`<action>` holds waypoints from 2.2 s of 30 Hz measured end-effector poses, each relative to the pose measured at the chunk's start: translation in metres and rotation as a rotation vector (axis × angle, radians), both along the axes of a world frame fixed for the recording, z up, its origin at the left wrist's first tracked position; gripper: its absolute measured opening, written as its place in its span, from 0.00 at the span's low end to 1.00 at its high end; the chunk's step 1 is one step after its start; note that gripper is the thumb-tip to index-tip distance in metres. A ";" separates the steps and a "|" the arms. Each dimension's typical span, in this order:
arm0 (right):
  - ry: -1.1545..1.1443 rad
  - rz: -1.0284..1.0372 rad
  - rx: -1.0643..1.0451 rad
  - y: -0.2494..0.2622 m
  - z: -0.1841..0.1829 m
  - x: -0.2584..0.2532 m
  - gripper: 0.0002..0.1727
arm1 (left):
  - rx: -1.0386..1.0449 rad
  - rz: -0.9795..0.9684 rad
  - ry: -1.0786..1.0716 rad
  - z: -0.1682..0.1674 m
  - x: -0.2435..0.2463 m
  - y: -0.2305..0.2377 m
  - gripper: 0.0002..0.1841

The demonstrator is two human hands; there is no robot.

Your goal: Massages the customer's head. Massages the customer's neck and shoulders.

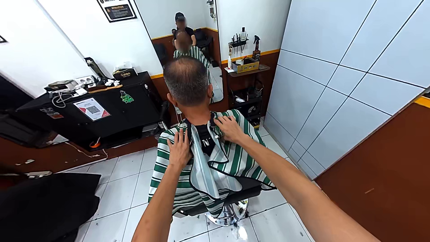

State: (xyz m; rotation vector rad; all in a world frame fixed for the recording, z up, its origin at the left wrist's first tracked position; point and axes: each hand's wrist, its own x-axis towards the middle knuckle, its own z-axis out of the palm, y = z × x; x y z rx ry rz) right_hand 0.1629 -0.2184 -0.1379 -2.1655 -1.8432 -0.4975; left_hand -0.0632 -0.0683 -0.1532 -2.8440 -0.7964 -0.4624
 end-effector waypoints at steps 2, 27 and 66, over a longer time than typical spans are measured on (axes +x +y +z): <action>-0.001 0.027 0.051 0.000 0.000 0.004 0.44 | 0.000 -0.022 -0.001 0.006 0.000 0.000 0.45; 0.276 -0.049 -0.132 0.005 0.033 0.006 0.35 | -0.149 -0.064 -0.098 0.028 0.008 0.013 0.29; 0.297 -0.121 -0.510 -0.012 0.081 -0.019 0.22 | -0.403 0.185 0.279 0.100 0.015 -0.030 0.17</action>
